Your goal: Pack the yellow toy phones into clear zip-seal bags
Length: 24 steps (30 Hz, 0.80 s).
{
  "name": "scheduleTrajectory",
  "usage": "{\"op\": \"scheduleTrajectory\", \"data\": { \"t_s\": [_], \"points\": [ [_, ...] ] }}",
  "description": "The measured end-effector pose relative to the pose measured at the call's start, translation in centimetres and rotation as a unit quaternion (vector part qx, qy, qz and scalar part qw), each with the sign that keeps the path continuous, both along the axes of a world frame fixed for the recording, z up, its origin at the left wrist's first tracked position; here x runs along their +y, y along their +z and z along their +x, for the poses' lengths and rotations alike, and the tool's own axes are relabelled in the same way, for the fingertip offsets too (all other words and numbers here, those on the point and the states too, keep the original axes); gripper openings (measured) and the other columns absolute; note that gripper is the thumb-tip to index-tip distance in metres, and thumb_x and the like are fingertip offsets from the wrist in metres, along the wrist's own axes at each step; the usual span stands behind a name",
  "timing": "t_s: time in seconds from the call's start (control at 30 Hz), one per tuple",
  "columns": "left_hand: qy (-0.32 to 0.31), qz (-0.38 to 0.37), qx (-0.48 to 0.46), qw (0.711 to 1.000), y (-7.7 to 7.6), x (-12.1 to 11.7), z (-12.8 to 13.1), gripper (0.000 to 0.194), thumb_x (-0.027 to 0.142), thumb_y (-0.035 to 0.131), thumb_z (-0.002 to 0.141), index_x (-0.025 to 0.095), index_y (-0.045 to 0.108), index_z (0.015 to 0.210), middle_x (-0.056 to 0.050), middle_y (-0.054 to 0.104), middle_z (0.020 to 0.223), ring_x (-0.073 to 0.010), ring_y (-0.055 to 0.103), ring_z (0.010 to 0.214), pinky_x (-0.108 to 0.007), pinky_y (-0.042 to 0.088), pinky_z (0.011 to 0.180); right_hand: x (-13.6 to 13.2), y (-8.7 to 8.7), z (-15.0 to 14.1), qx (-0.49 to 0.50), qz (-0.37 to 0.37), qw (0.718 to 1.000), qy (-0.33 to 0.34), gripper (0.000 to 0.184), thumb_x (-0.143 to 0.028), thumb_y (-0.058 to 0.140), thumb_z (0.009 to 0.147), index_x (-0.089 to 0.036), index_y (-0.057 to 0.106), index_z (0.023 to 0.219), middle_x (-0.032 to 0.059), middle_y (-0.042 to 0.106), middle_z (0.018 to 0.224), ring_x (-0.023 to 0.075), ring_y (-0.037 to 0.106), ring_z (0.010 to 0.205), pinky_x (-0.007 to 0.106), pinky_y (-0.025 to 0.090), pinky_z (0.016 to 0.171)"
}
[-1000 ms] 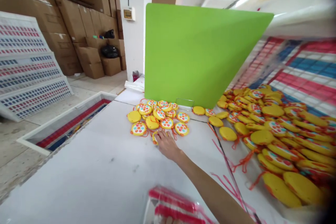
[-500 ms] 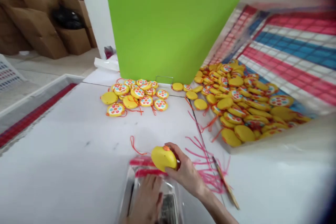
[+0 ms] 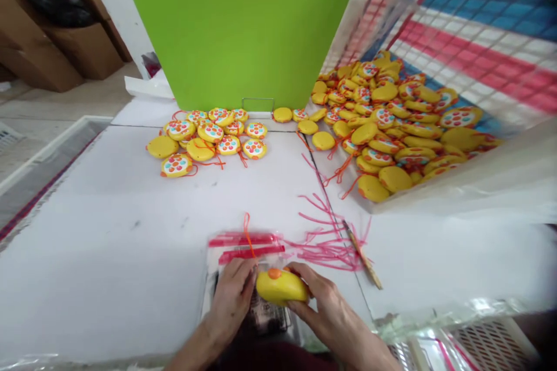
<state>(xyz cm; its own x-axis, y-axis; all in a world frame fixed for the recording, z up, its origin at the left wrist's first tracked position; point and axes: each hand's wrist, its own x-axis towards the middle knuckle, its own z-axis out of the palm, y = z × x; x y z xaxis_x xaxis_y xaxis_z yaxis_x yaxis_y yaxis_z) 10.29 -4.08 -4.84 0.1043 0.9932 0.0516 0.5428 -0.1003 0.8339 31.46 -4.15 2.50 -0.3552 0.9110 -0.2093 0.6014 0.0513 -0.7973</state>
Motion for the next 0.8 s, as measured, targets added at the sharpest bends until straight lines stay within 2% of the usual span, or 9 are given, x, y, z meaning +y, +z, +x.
{"op": "scheduleTrajectory", "data": {
  "t_s": [0.1, 0.27, 0.33, 0.43, 0.5, 0.6, 0.67, 0.7, 0.8],
  "points": [
    [-0.042, 0.048, 0.043, 0.997, 0.1, 0.1, -0.1, 0.026, 0.016, 0.041, 0.086, 0.019, 0.066, 0.093, -0.007, 0.064, 0.088, -0.02, 0.058, 0.084, -0.035, 0.048, 0.077, 0.1, 0.5, 0.6, 0.047, -0.074, 0.996, -0.015, 0.047, -0.037, 0.056, 0.081, -0.025, 0.049, 0.126, 0.0062, 0.063, 0.109, 0.0217, 0.06, 0.097, 0.032, 0.05, 0.085],
    [-0.101, 0.109, 0.121, 0.982, 0.3, -0.3, 0.1, 0.029, 0.008, 0.04, 0.086, 0.018, 0.061, 0.104, -0.009, 0.063, 0.099, -0.0213, 0.056, 0.092, -0.036, 0.046, 0.081, 1.5, -0.3, -1.3, 0.18, -0.16, 0.966, -0.094, 0.058, -0.051, 0.046, 0.085, -0.022, 0.037, 0.135, 0.0071, 0.058, 0.109, 0.0157, 0.063, 0.073, 0.032, 0.055, 0.072],
    [-0.119, 0.15, 0.167, 0.967, 0.4, -0.5, 0.3, 0.025, 0.008, 0.041, 0.086, 0.017, 0.06, 0.101, -0.009, 0.063, 0.097, -0.022, 0.055, 0.09, -0.037, 0.046, 0.08, 2.0, -1.0, -2.5, 0.15, -0.129, 0.975, -0.096, 0.055, -0.049, 0.041, 0.088, -0.022, 0.034, 0.136, 0.0061, 0.059, 0.104, 0.013, 0.061, 0.063, 0.032, 0.054, 0.071],
    [-0.127, 0.191, 0.218, 0.949, 0.9, -0.9, 0.2, 0.02, 0.008, 0.044, 0.086, 0.016, 0.059, 0.095, -0.006, 0.062, 0.088, -0.0218, 0.054, 0.083, -0.04, 0.043, 0.08, 2.2, -1.7, -3.6, 0.052, -0.024, 0.997, -0.056, 0.048, -0.043, 0.035, 0.091, -0.019, 0.037, 0.134, 0.0051, 0.063, 0.089, 0.015, 0.059, 0.062, 0.032, 0.052, 0.072],
    [-0.116, 0.204, 0.203, 0.951, 1.8, -1.1, -0.2, 0.015, 0.01, 0.046, 0.087, 0.017, 0.059, 0.091, -0.004, 0.061, 0.082, -0.0205, 0.053, 0.079, -0.04, 0.042, 0.081, 2.2, -1.8, -3.6, 0.011, 0.027, 0.999, -0.028, 0.046, -0.041, 0.035, 0.092, -0.019, 0.041, 0.131, 0.0052, 0.064, 0.083, 0.0173, 0.06, 0.066, 0.031, 0.051, 0.072],
    [-0.079, 0.223, 0.13, 0.963, 3.3, -1.4, -1.6, 0.012, 0.01, 0.049, 0.087, 0.017, 0.059, 0.084, -0.003, 0.062, 0.08, -0.019, 0.052, 0.081, -0.037, 0.042, 0.081, 2.1, -1.7, -3.2, 0.002, 0.042, 0.999, -0.015, 0.042, -0.04, 0.035, 0.093, -0.02, 0.044, 0.129, 0.0047, 0.065, 0.083, 0.0166, 0.061, 0.065, 0.027, 0.05, 0.066],
    [-0.019, 0.202, 0.068, 0.977, 4.0, -1.5, -2.8, 0.012, 0.013, 0.048, 0.087, 0.018, 0.059, 0.085, -0.004, 0.062, 0.085, -0.0191, 0.054, 0.086, -0.034, 0.043, 0.081, 1.9, -1.7, -2.9, 0.003, 0.044, 0.999, -0.021, 0.042, -0.04, 0.035, 0.093, -0.02, 0.045, 0.129, 0.0033, 0.065, 0.078, 0.0157, 0.06, 0.06, 0.026, 0.05, 0.063],
    [0.025, 0.162, 0.038, 0.986, 4.3, -1.5, -3.4, 0.012, 0.017, 0.048, 0.088, 0.018, 0.059, 0.086, -0.005, 0.062, 0.088, -0.0191, 0.055, 0.087, -0.033, 0.044, 0.08, 1.9, -1.7, -2.8, 0.003, 0.053, 0.998, -0.026, 0.043, -0.041, 0.035, 0.093, -0.019, 0.045, 0.129, 0.0026, 0.065, 0.073, 0.0158, 0.059, 0.058, 0.026, 0.05, 0.064],
    [0.143, -0.043, -0.067, 0.986, 4.7, -1.3, -4.6, 0.021, 0.034, 0.047, 0.088, 0.018, 0.059, 0.095, -0.006, 0.064, 0.088, -0.0183, 0.059, 0.079, -0.029, 0.046, 0.07, 1.8, -1.8, -2.8, 0.001, 0.079, 0.996, -0.031, 0.048, -0.043, 0.035, 0.092, -0.016, 0.046, 0.13, 0.0033, 0.065, 0.068, 0.0169, 0.06, 0.059, 0.027, 0.051, 0.067]
  ]
}}
